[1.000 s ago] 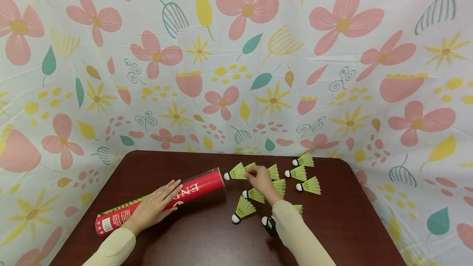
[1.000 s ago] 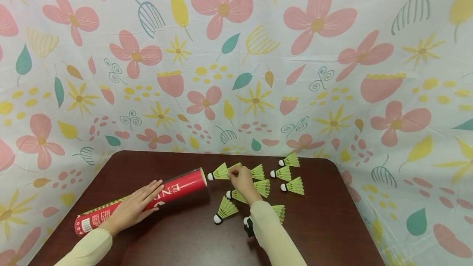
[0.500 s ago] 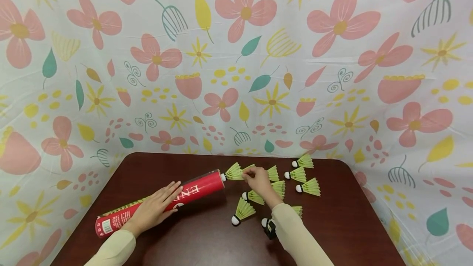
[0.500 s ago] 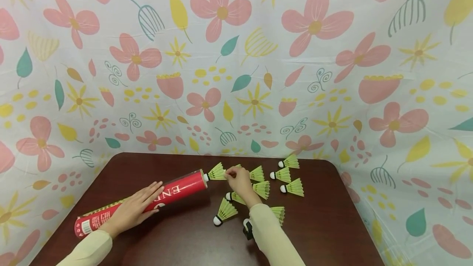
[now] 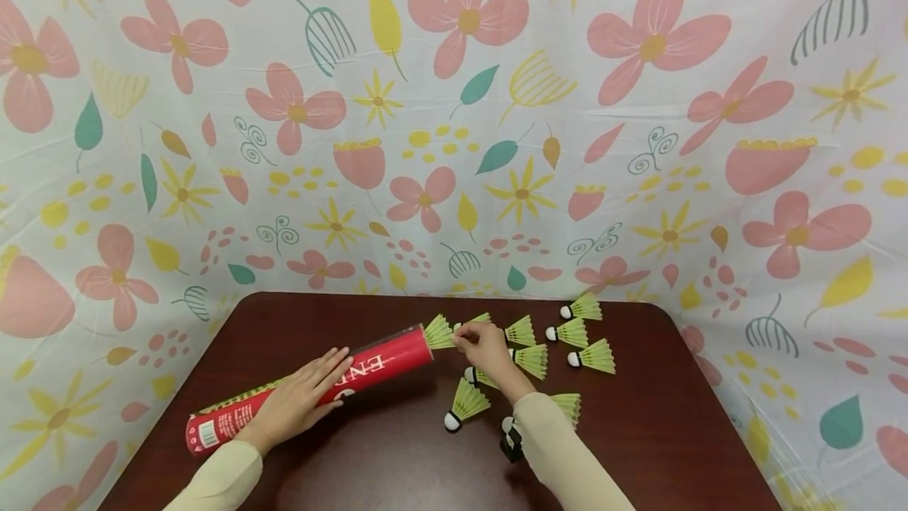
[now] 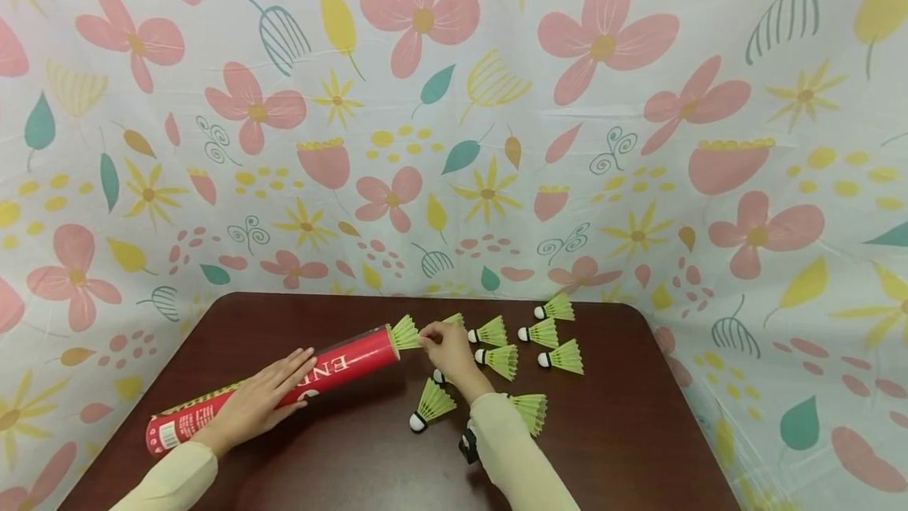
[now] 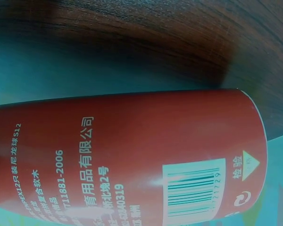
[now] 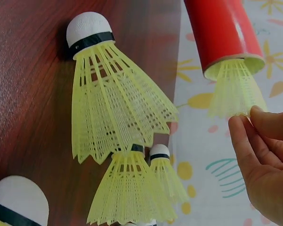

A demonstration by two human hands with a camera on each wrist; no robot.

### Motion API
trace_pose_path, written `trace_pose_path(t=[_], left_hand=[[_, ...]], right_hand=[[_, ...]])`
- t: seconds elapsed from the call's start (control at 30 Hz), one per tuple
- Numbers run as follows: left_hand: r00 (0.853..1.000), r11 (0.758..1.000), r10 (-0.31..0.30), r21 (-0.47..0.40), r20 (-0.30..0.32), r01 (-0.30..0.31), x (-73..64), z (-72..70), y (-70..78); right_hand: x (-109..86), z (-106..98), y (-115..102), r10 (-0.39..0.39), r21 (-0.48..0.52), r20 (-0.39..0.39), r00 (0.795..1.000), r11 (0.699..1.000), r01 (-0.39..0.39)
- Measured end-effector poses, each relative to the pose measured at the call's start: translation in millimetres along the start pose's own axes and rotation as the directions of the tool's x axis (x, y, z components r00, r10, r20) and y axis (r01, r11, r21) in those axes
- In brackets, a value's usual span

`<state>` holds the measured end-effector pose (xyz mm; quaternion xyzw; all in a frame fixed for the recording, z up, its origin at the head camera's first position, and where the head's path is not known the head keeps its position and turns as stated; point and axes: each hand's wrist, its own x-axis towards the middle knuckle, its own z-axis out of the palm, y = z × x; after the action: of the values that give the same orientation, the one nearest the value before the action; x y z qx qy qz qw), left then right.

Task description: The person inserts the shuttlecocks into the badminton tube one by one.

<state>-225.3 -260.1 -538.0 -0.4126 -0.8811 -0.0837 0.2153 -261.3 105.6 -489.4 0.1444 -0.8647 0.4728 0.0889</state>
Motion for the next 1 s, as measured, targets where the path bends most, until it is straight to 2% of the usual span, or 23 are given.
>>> trace_pose_path(t=[0.43,0.6,0.9,1.0], left_hand=[[1.000,1.000,0.016,-0.010,-0.024,-0.016,-0.5,2.9,0.5],[1.000,1.000,0.021,-0.017,-0.023,-0.021,-0.3,3.2,1.0],[0.994,0.998,0.060,0.010,-0.087,-0.060,1.8,6.2,2.7],[0.995,0.998,0.057,0.013,-0.083,-0.056,2.8,6.2,2.8]], right_hand=[[-2.2,10,-1,-0.042,-0.008,0.038,0.998,0.999,0.042],[-1.7,11,-1,-0.029,-0.001,0.044,0.999,1.000,0.029],[-1.8,15,1,-0.010,0.003,0.080,0.997,1.000,0.010],[-1.5,16,1,-0.016,0.003,0.087,0.996,1.000,0.016]])
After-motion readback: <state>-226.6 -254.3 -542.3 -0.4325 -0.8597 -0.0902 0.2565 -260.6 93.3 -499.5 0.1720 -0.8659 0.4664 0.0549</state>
